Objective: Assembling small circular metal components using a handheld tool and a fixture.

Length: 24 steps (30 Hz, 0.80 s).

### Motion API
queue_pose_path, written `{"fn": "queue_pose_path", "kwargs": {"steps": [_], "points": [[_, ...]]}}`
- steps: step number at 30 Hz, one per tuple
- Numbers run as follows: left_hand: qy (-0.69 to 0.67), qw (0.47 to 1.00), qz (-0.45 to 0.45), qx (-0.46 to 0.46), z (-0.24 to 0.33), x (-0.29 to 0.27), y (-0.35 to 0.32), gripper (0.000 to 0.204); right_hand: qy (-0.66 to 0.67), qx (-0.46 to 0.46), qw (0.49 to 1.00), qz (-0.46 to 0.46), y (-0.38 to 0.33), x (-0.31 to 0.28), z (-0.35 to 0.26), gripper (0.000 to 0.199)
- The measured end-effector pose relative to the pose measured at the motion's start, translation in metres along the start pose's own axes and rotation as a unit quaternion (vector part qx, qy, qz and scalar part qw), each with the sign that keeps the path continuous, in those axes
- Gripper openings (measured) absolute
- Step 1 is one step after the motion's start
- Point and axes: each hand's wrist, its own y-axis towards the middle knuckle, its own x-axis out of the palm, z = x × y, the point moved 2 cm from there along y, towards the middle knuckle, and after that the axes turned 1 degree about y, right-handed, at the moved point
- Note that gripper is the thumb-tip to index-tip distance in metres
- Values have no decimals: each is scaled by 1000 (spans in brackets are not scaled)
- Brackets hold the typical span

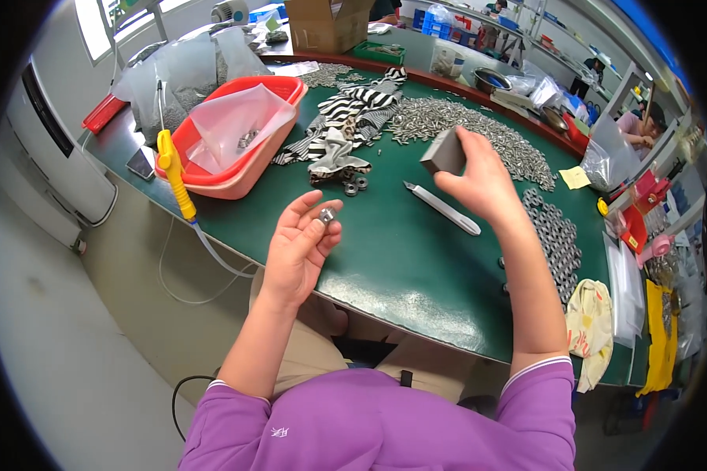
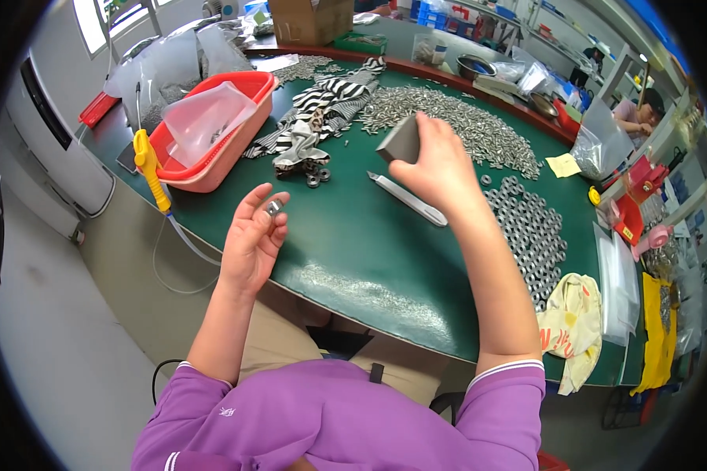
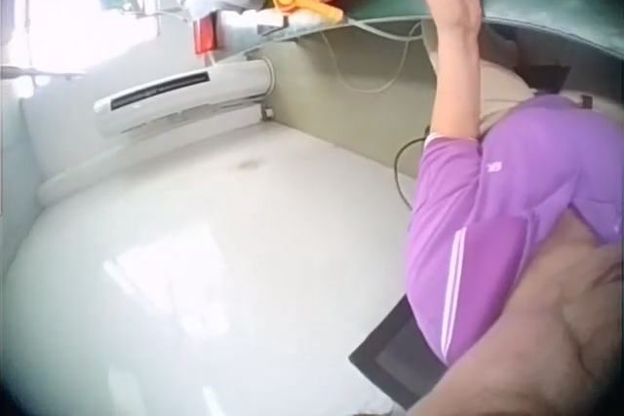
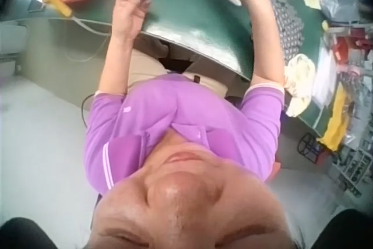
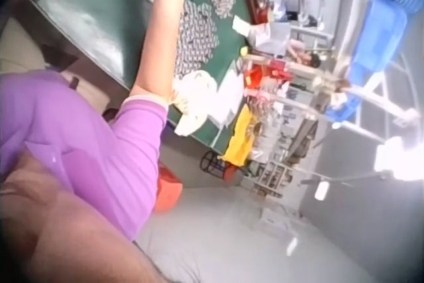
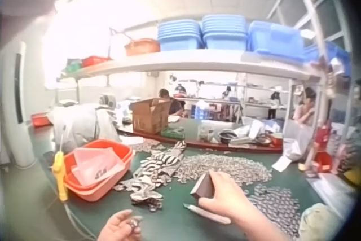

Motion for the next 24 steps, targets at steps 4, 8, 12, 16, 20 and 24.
{"fn": "queue_pose_path", "kwargs": {"steps": [4,8,12,16,20,24], "points": [[-80,996,-9,-33,1,-2,-9,24,-62,70,994,-62,-2,-9,4,76],[-88,995,11,-42,4,-3,-14,22,-95,65,989,-92,-4,2,8,76],[-102,994,10,-44,7,-3,-20,18,-106,69,984,-128,-4,7,10,76],[-55,998,17,-18,14,-2,-28,14,-102,79,981,-143,-4,10,16,79],[54,997,23,51,23,-1,-36,13,-110,78,978,-159,-5,13,17,77],[56,996,36,59,31,-4,-41,18,-118,91,973,-175,-5,13,15,77]]}}
